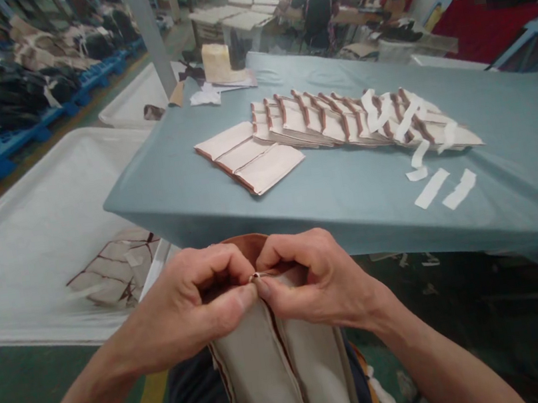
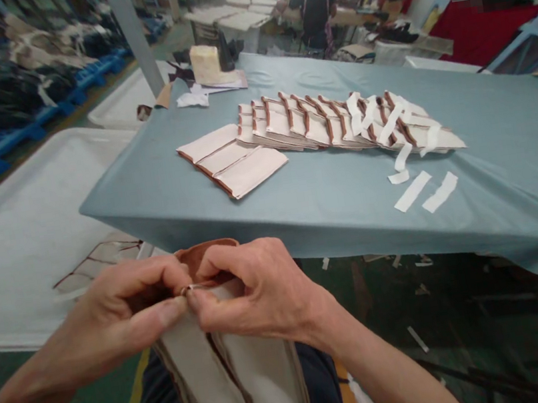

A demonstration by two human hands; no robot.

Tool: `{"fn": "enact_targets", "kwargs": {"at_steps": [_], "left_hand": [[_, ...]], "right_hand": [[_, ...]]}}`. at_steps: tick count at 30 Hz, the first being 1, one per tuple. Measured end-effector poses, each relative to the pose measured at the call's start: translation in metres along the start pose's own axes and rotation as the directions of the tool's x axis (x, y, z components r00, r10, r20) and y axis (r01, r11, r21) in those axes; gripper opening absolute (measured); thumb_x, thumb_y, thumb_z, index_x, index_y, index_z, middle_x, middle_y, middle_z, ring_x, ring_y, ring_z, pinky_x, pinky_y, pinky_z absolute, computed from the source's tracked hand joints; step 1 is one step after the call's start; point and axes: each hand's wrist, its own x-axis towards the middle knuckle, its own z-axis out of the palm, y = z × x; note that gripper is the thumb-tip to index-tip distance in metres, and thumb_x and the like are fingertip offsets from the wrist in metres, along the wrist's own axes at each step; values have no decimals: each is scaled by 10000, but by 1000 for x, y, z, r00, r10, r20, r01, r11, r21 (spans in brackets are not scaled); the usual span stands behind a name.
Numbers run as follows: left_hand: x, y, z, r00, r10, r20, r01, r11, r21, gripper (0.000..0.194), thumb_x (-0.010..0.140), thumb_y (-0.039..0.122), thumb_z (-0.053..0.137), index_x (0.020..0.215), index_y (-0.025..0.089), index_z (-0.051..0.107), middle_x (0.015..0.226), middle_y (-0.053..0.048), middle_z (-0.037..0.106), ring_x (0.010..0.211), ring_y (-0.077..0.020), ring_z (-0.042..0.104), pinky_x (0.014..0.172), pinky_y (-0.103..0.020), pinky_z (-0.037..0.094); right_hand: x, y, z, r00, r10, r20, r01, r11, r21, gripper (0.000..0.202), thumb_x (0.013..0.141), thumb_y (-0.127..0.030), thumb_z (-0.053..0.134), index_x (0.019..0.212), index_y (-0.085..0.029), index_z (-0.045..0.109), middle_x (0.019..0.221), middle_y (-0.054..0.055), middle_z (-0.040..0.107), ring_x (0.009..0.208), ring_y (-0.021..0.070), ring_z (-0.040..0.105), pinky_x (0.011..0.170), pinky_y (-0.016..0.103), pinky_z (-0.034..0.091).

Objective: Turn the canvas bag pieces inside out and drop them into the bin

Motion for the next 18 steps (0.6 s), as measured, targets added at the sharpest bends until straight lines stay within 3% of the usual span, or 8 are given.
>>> {"fn": "enact_targets", "kwargs": {"at_steps": [5, 10, 13, 18], "left_hand": [[3, 0, -4, 995, 21, 96, -14, 997, -72, 240, 979, 271, 657, 755, 189, 671, 716, 51, 627, 650, -94, 575, 592, -160, 463], [3, 9, -1, 993, 117, -34, -107, 969, 221, 188, 924, 175, 590, 757, 201, 675, 651, 77, 597, 551, -77, 524, 513, -165, 385], [0, 11, 2, 975, 211, -68, -172, 912, 373, 185, 918, 148, 577, 786, 210, 691, 636, 86, 598, 532, -75, 518, 517, -183, 369], [-6, 12, 4, 943, 329, -55, -252, 811, 529, 184, 954, 115, 544, 873, 224, 669, 673, 92, 570, 521, -76, 473, 540, -225, 357]], "right_hand": [[-4, 2, -7, 993, -71, 89, 59, 989, 136, 161, 942, -264, 657, 799, -217, 603, 694, -54, 586, 559, 77, 424, 544, 199, 351], [-8, 4, -12, 971, -239, 32, 241, 965, -104, 126, 958, -147, 620, 859, -206, 670, 754, -21, 700, 616, 98, 543, 600, 214, 391], [-10, 4, -9, 972, -236, -5, 232, 956, -181, 109, 928, -148, 608, 860, -217, 659, 723, -31, 696, 569, 104, 507, 593, 235, 378], [-11, 3, -4, 983, -181, 11, 181, 973, -146, 63, 874, -193, 625, 818, -220, 624, 697, -44, 642, 581, 108, 517, 606, 248, 365]]}}
